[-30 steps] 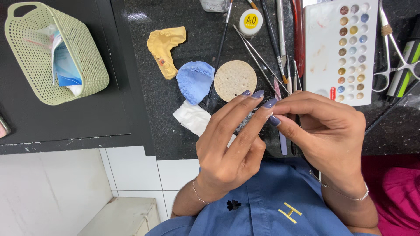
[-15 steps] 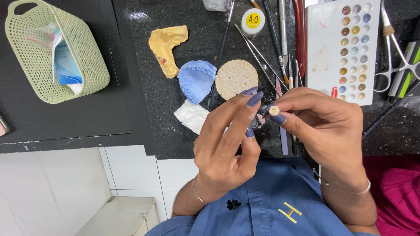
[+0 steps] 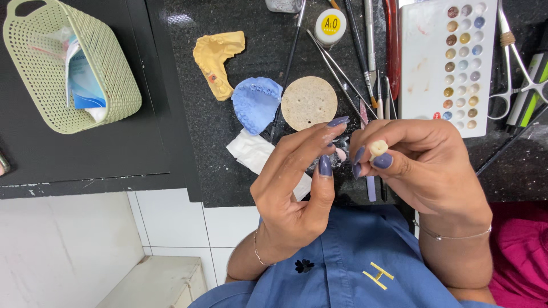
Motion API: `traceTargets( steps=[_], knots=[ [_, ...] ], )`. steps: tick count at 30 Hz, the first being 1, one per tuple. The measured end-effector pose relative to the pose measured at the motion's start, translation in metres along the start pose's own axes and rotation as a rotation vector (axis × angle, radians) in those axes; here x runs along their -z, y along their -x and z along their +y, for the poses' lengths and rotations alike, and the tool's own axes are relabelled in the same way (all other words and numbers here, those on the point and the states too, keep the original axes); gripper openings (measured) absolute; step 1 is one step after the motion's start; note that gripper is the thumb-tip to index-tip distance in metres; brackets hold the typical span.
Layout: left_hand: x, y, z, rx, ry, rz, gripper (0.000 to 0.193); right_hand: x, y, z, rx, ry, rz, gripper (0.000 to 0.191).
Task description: The person holds a round porous pad and uses a metal probe and tweezers to shape and refine a small tooth-colored dental crown, turning it over while working. They then carry the pad to a porcelain furnace, place the crown on a firing tray inside, and later pick up a marker and other tools from the bench.
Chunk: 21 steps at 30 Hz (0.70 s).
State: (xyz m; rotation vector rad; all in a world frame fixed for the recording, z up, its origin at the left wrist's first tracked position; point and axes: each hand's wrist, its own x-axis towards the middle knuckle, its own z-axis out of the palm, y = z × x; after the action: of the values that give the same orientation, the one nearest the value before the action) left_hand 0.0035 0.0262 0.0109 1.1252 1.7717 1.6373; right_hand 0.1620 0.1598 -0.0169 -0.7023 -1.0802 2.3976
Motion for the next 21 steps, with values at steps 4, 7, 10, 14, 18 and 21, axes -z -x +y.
traceTargets(
  steps=[4,7,10,14,18,21],
  knots=[
    [0.0,0.001,-0.001,-0.001,0.013,-0.002,0.023,0.001,-0.001,0.001,0.028,-0.012,-0.075,0.02],
    [-0.001,0.001,-0.002,0.002,0.023,0.012,0.025,-0.001,-0.002,0.0,0.019,0.034,-0.058,0.019],
    [-0.002,0.003,-0.003,-0.015,0.014,0.04,0.026,-0.004,-0.002,-0.001,0.02,0.127,0.01,0.016],
    [0.001,0.002,-0.007,-0.065,-0.04,0.065,0.021,-0.009,-0.006,-0.002,0.11,0.295,0.03,0.01],
    [0.011,-0.003,-0.016,-0.055,-0.058,0.058,0.023,-0.011,-0.023,0.0,0.112,0.394,0.058,0.015],
    [0.016,-0.008,-0.024,0.011,0.031,0.041,0.027,-0.016,-0.033,0.003,0.103,0.514,0.094,0.014]
  ],
)
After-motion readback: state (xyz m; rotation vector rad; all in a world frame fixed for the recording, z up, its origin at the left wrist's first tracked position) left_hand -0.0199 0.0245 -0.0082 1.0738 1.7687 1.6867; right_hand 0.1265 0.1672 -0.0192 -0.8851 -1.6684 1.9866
